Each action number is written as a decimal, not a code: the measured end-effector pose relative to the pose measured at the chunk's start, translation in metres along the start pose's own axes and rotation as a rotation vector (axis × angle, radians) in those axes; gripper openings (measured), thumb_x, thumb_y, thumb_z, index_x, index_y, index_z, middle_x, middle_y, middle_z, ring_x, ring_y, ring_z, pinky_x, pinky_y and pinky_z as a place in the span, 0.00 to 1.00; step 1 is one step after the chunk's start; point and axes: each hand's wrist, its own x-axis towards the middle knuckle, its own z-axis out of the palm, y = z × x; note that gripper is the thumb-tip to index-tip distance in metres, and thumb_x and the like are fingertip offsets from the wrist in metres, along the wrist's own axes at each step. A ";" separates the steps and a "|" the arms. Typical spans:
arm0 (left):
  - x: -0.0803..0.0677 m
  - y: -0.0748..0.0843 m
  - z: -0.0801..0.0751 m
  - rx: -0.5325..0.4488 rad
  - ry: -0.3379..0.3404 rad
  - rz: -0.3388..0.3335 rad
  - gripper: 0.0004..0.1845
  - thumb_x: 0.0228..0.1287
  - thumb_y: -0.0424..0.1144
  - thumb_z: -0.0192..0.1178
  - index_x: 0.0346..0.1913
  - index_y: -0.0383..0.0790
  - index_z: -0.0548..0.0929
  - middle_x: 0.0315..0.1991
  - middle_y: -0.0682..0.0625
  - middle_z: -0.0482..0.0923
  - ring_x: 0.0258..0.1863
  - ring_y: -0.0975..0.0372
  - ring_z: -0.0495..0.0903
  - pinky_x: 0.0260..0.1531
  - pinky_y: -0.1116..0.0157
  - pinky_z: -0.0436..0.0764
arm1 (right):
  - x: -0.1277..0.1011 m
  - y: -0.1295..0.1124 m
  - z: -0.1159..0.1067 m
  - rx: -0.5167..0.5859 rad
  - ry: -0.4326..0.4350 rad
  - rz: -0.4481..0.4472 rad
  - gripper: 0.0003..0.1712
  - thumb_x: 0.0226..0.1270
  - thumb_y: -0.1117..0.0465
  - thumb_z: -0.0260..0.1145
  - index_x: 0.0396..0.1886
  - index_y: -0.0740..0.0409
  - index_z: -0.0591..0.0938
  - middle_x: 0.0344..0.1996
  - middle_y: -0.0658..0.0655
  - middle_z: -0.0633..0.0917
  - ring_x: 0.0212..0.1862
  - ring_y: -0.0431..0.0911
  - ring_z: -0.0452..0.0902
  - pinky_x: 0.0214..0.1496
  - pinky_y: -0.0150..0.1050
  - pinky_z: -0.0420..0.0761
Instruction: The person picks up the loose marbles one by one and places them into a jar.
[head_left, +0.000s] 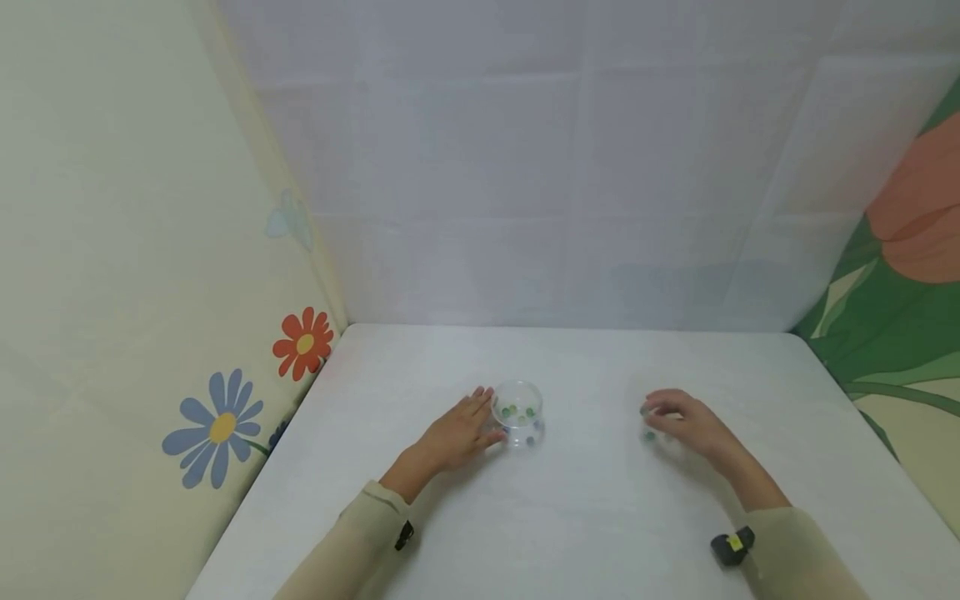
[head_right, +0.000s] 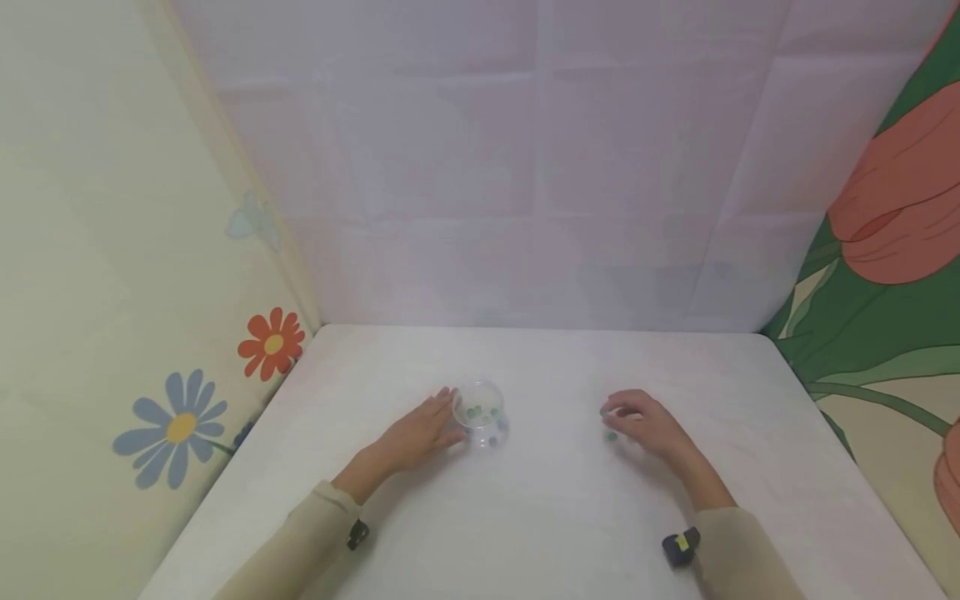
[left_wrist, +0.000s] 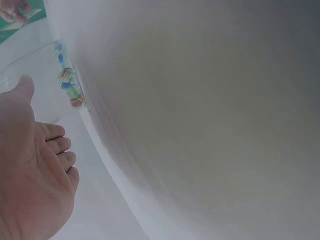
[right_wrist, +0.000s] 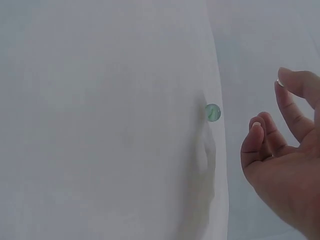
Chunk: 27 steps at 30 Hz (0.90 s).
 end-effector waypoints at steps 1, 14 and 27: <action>0.000 0.000 0.000 0.000 0.001 0.000 0.43 0.79 0.62 0.42 0.78 0.28 0.56 0.80 0.39 0.52 0.80 0.50 0.48 0.80 0.55 0.50 | 0.000 -0.002 0.001 -0.006 0.004 -0.006 0.20 0.72 0.55 0.68 0.57 0.60 0.81 0.62 0.65 0.76 0.59 0.59 0.75 0.48 0.42 0.82; 0.000 0.000 0.000 -0.011 -0.004 -0.004 0.43 0.79 0.62 0.42 0.78 0.28 0.55 0.80 0.39 0.52 0.81 0.51 0.48 0.80 0.55 0.50 | 0.002 -0.019 0.010 0.000 0.023 -0.076 0.20 0.72 0.58 0.67 0.58 0.63 0.80 0.60 0.64 0.78 0.58 0.58 0.76 0.59 0.55 0.79; 0.001 -0.002 0.000 -0.020 -0.031 -0.011 0.44 0.79 0.64 0.40 0.79 0.30 0.53 0.81 0.40 0.49 0.81 0.51 0.46 0.80 0.56 0.48 | 0.011 -0.027 0.020 0.004 0.022 -0.127 0.16 0.72 0.56 0.68 0.53 0.60 0.83 0.63 0.63 0.77 0.59 0.57 0.76 0.61 0.53 0.79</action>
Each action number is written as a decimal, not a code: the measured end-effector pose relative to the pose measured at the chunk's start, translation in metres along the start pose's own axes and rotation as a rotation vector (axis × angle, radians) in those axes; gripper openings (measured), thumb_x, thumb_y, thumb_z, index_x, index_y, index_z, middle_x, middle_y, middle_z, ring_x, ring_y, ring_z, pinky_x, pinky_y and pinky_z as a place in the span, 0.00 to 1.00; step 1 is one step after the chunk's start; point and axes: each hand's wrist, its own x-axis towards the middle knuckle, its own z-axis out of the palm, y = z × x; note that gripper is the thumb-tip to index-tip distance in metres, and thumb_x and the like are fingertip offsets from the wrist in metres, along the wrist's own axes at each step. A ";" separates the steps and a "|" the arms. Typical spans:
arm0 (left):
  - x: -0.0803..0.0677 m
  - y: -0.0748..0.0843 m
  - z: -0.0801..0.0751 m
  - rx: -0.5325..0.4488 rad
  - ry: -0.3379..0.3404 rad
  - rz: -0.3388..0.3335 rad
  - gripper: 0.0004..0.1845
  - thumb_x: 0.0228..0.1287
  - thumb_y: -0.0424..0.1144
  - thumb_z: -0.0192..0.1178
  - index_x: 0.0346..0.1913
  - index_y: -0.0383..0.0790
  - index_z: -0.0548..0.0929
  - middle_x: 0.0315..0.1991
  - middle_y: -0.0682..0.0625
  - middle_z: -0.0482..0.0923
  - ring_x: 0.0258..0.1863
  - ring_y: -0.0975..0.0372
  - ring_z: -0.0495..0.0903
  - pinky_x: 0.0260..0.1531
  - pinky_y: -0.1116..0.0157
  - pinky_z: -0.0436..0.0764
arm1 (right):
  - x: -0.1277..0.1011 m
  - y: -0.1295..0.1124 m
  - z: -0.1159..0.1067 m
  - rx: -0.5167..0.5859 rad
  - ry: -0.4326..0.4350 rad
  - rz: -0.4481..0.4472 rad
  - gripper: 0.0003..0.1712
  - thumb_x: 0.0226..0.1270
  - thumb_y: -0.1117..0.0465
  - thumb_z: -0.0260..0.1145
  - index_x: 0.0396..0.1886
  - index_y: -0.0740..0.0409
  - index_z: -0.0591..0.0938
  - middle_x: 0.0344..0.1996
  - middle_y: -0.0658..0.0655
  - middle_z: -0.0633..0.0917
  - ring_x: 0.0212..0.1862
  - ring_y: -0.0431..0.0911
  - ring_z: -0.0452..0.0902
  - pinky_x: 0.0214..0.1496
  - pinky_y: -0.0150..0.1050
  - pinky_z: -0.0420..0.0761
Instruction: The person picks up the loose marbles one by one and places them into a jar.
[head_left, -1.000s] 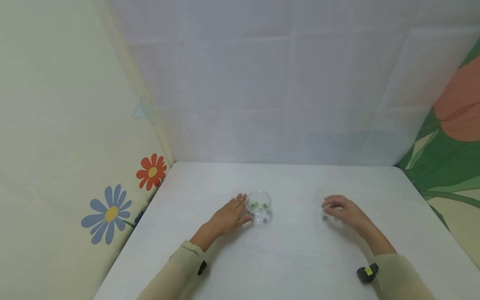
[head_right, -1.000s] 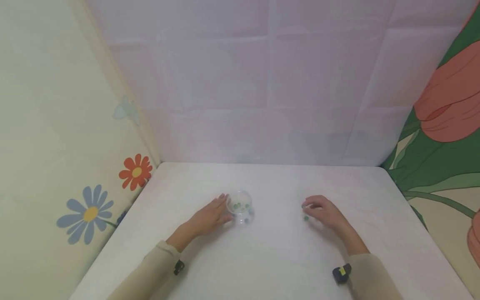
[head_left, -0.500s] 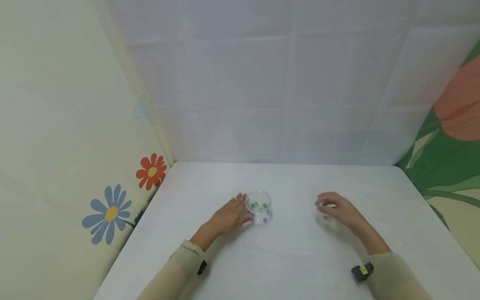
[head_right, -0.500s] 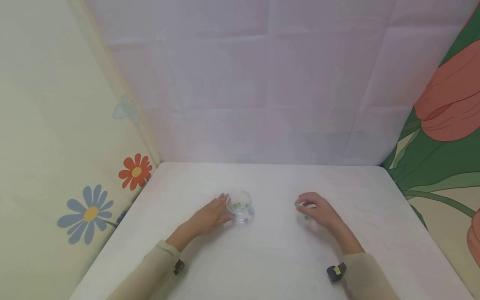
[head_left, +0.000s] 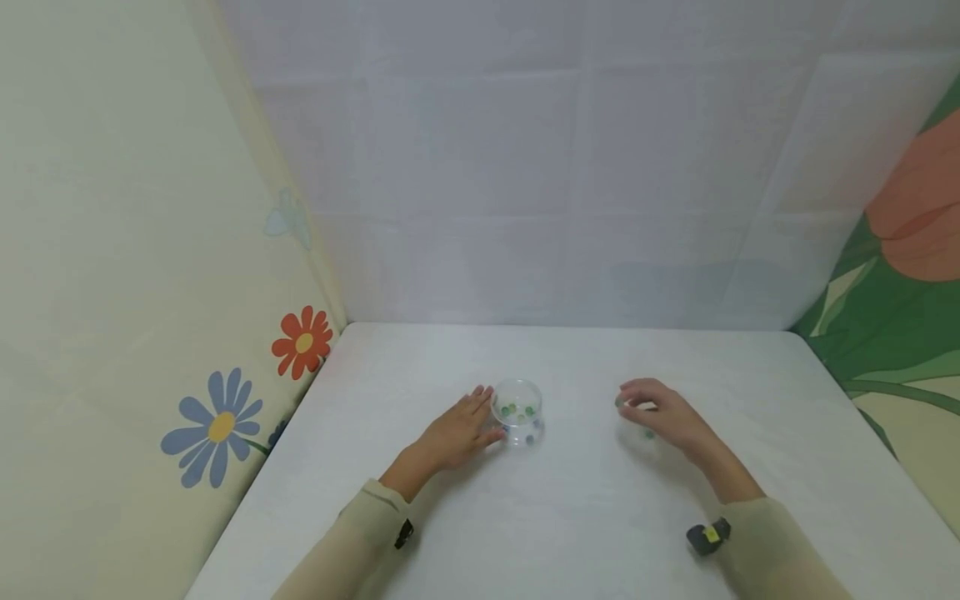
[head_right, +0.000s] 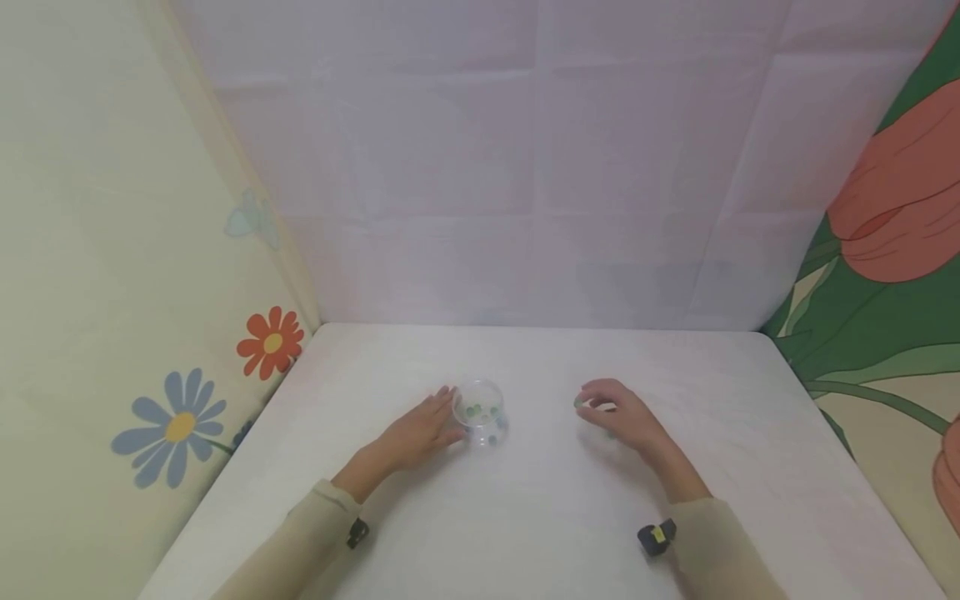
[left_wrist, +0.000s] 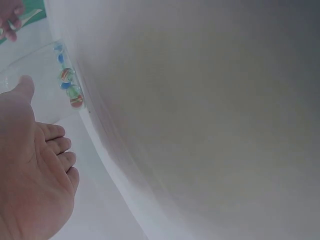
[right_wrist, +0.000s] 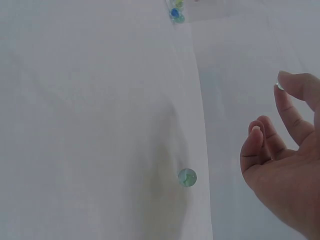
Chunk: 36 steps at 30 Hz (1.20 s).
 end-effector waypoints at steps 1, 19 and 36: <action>0.000 0.000 0.000 0.000 0.000 0.000 0.44 0.79 0.64 0.40 0.79 0.30 0.53 0.81 0.40 0.49 0.81 0.51 0.46 0.80 0.56 0.48 | 0.001 -0.001 0.001 0.002 -0.003 -0.001 0.16 0.72 0.56 0.68 0.53 0.60 0.83 0.63 0.63 0.77 0.59 0.57 0.76 0.61 0.54 0.79; -0.001 0.001 -0.001 -0.006 0.014 0.008 0.43 0.79 0.63 0.39 0.79 0.29 0.54 0.80 0.39 0.50 0.81 0.51 0.47 0.80 0.55 0.49 | 0.015 -0.019 0.020 0.044 -0.015 -0.051 0.10 0.70 0.59 0.69 0.48 0.57 0.85 0.62 0.61 0.78 0.58 0.55 0.76 0.63 0.54 0.79; -0.002 0.002 -0.003 0.004 0.013 0.004 0.43 0.79 0.63 0.39 0.79 0.29 0.53 0.81 0.40 0.50 0.81 0.52 0.47 0.80 0.56 0.49 | 0.026 -0.042 0.040 0.114 -0.056 -0.099 0.12 0.70 0.59 0.69 0.49 0.58 0.85 0.59 0.60 0.80 0.57 0.54 0.77 0.62 0.52 0.80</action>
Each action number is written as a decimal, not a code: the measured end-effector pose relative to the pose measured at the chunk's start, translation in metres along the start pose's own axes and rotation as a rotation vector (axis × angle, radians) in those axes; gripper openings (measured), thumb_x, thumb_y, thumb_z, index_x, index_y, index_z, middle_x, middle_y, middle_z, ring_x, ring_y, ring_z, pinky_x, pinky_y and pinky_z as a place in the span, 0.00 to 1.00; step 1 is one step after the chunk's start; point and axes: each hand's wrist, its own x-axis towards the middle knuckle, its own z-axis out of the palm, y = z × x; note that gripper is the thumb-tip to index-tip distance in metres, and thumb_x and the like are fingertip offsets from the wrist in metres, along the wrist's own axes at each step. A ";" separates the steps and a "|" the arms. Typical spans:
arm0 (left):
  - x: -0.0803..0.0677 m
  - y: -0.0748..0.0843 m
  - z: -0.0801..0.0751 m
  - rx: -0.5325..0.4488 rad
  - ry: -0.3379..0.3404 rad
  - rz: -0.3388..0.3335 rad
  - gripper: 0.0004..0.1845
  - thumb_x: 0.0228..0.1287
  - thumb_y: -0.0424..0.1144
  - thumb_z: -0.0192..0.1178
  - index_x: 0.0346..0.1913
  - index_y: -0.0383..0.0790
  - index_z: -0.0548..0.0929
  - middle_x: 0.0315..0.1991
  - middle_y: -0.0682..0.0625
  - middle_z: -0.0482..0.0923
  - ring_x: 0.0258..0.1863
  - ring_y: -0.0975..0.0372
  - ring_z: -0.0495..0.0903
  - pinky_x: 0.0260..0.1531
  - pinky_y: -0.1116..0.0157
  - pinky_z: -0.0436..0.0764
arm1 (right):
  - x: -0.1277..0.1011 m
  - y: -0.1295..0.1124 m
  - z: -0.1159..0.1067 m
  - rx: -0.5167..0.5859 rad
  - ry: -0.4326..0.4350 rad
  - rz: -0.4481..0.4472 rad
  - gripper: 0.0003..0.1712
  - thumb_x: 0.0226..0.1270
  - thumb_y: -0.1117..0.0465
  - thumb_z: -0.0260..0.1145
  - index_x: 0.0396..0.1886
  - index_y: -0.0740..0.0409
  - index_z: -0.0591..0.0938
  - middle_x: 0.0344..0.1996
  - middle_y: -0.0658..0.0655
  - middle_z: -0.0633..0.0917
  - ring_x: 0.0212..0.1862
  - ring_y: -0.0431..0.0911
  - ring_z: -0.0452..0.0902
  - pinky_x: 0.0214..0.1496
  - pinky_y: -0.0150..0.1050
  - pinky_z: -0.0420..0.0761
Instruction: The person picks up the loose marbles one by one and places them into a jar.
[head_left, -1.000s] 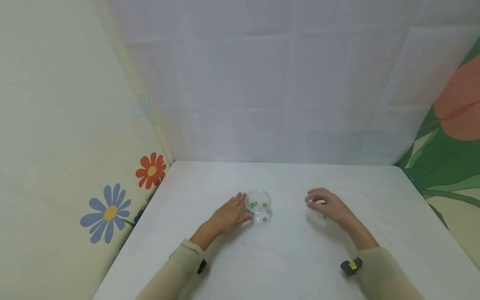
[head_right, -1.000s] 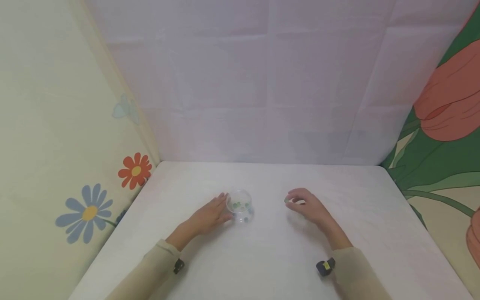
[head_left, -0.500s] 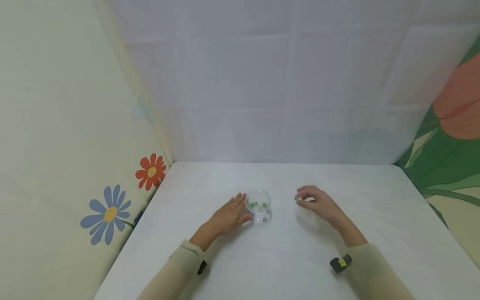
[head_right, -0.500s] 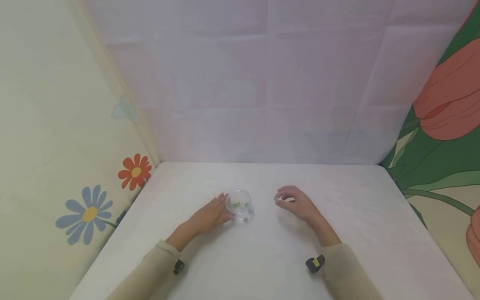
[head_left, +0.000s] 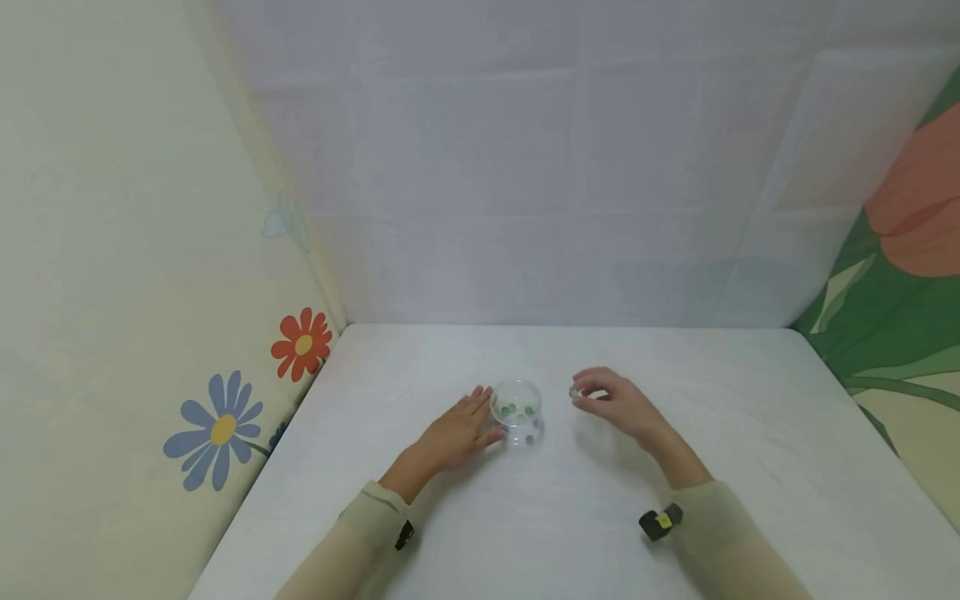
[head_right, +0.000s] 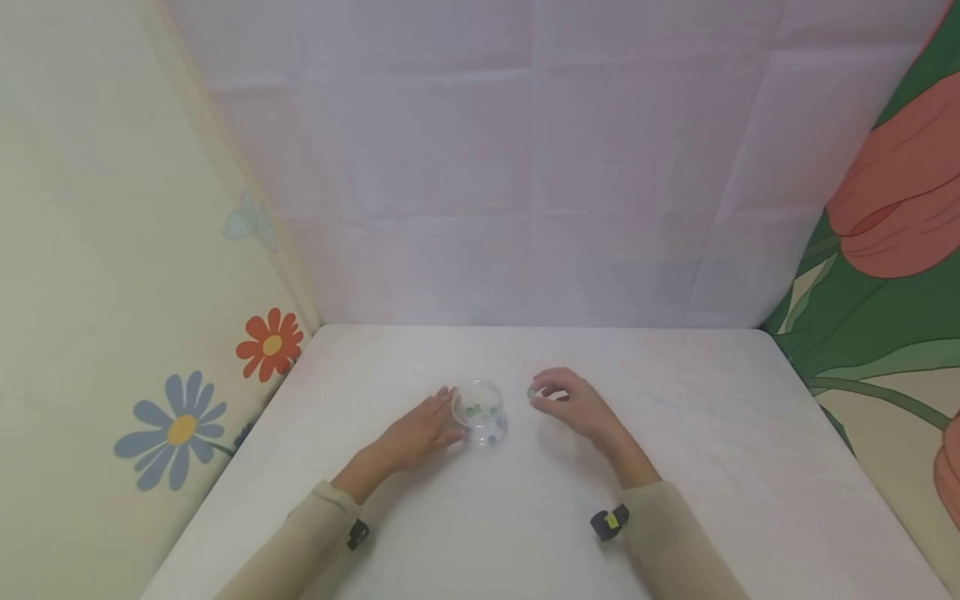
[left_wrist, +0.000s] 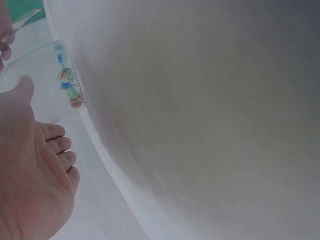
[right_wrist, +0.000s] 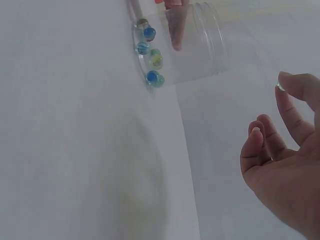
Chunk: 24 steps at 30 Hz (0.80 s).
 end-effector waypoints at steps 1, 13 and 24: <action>0.000 0.000 0.001 0.002 0.002 0.001 0.43 0.79 0.63 0.39 0.79 0.29 0.54 0.81 0.40 0.50 0.81 0.51 0.47 0.80 0.56 0.49 | 0.001 -0.002 0.001 0.002 -0.003 -0.010 0.12 0.71 0.59 0.69 0.50 0.58 0.85 0.58 0.60 0.80 0.57 0.54 0.78 0.61 0.51 0.80; 0.000 -0.001 0.002 -0.001 0.014 0.015 0.43 0.79 0.62 0.40 0.78 0.28 0.54 0.80 0.39 0.51 0.81 0.50 0.48 0.80 0.54 0.50 | 0.009 -0.016 0.017 0.077 -0.041 -0.025 0.15 0.70 0.59 0.70 0.54 0.59 0.83 0.56 0.59 0.82 0.56 0.53 0.78 0.61 0.50 0.80; 0.002 -0.002 0.003 -0.006 0.003 0.009 0.43 0.79 0.63 0.40 0.79 0.29 0.54 0.80 0.39 0.50 0.81 0.51 0.47 0.80 0.55 0.50 | 0.018 -0.021 0.028 0.072 -0.061 -0.054 0.17 0.71 0.59 0.69 0.55 0.60 0.83 0.57 0.58 0.82 0.56 0.52 0.78 0.62 0.50 0.81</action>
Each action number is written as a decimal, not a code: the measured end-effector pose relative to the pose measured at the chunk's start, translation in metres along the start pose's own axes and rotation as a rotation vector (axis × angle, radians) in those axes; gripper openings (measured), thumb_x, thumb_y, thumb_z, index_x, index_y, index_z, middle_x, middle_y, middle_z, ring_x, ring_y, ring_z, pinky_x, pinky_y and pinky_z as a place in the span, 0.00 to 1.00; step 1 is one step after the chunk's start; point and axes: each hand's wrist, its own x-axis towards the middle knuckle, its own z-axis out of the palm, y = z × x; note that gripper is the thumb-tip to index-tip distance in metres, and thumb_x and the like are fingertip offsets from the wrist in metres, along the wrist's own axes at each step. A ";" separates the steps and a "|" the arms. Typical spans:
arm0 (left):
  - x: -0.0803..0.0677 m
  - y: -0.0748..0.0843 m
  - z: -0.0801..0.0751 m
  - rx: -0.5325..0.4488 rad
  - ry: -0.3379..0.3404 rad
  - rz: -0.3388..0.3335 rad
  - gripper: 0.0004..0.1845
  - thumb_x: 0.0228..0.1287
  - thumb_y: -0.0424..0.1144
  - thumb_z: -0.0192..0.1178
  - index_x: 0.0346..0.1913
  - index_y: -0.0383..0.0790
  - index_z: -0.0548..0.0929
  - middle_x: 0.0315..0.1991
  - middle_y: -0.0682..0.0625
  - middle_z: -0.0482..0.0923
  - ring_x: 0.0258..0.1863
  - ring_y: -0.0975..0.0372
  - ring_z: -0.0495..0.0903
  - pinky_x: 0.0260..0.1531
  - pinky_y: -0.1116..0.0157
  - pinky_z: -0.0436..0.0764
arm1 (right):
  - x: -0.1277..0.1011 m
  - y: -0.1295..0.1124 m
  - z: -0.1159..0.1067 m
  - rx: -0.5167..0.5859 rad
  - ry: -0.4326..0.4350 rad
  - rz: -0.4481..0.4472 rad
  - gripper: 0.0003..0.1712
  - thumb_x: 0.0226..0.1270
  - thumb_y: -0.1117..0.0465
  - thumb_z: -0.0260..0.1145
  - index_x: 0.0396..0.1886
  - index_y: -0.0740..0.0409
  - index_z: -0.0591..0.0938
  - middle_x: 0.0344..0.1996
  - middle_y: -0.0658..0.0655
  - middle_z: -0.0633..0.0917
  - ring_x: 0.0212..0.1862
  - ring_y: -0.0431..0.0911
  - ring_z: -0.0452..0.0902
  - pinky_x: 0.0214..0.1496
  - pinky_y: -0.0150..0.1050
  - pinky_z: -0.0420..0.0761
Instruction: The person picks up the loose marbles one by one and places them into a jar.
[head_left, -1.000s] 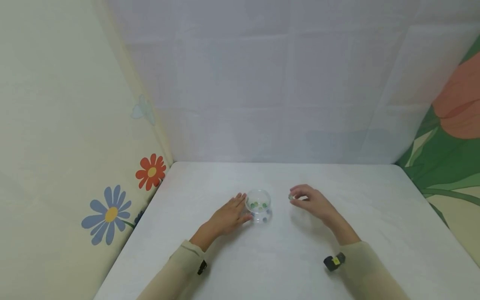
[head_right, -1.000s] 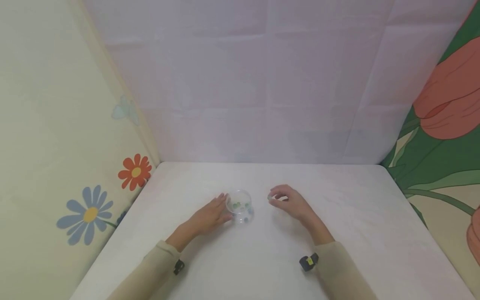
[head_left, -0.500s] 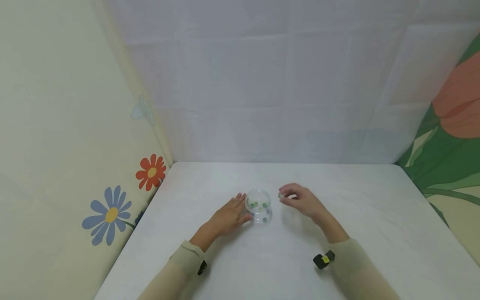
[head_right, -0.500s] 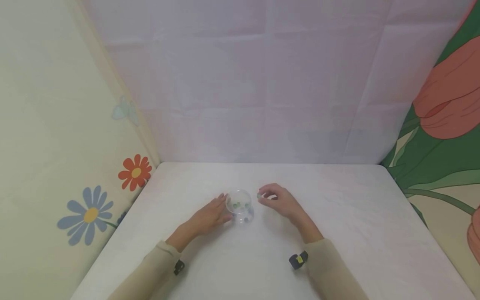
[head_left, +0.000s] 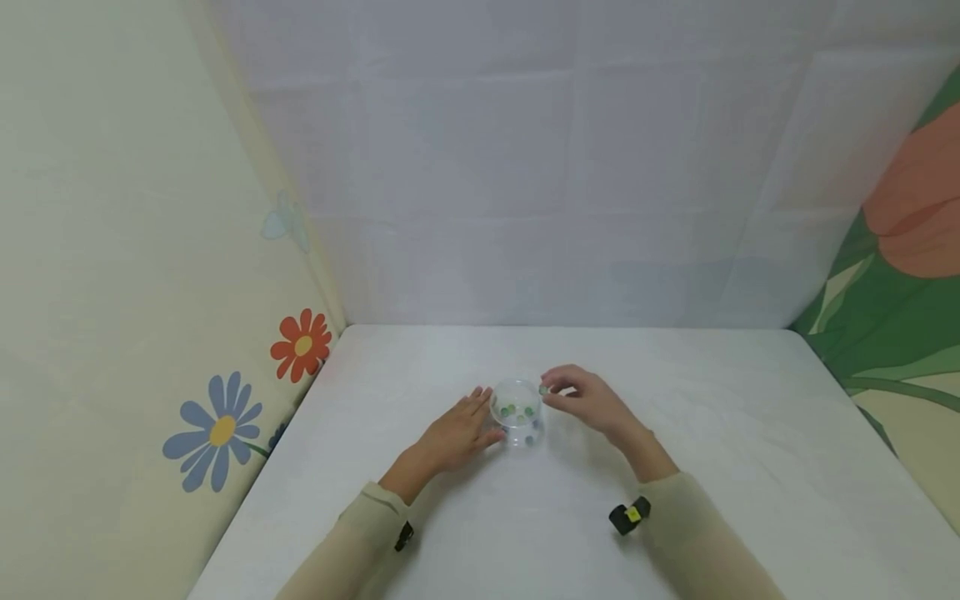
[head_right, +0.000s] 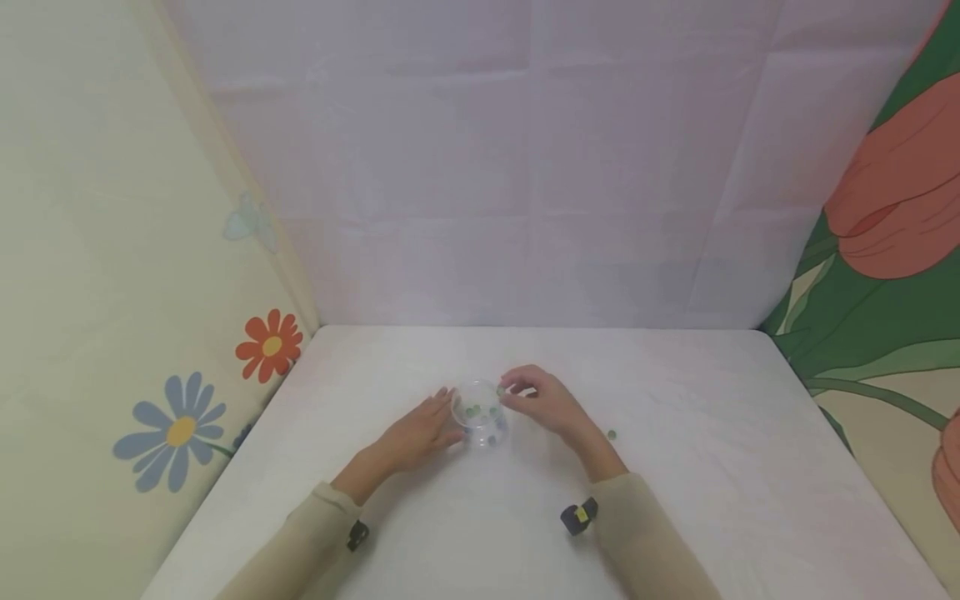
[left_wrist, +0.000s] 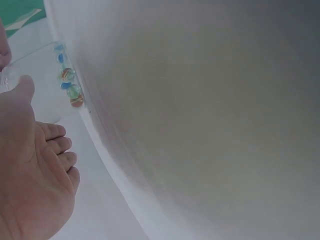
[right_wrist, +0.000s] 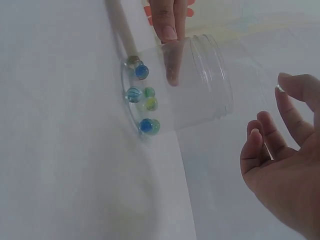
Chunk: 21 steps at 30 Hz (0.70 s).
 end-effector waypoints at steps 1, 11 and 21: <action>0.000 0.000 0.000 0.003 -0.003 -0.001 0.43 0.79 0.63 0.40 0.79 0.29 0.53 0.80 0.39 0.50 0.81 0.51 0.47 0.80 0.55 0.50 | 0.001 -0.001 0.001 0.006 -0.001 -0.003 0.17 0.71 0.58 0.69 0.55 0.60 0.83 0.57 0.58 0.82 0.56 0.52 0.78 0.62 0.51 0.81; -0.001 0.000 0.000 0.002 -0.010 -0.011 0.44 0.79 0.64 0.39 0.79 0.30 0.52 0.81 0.40 0.48 0.81 0.52 0.45 0.80 0.55 0.48 | 0.009 -0.001 0.012 0.024 -0.003 0.024 0.15 0.71 0.59 0.69 0.54 0.57 0.83 0.58 0.57 0.81 0.56 0.51 0.77 0.63 0.51 0.80; -0.001 0.002 -0.003 -0.008 -0.015 -0.014 0.44 0.79 0.64 0.40 0.79 0.30 0.53 0.81 0.41 0.48 0.81 0.51 0.46 0.80 0.55 0.49 | 0.013 0.001 0.017 0.036 -0.003 0.032 0.18 0.70 0.58 0.70 0.57 0.57 0.82 0.59 0.56 0.80 0.57 0.52 0.77 0.62 0.52 0.80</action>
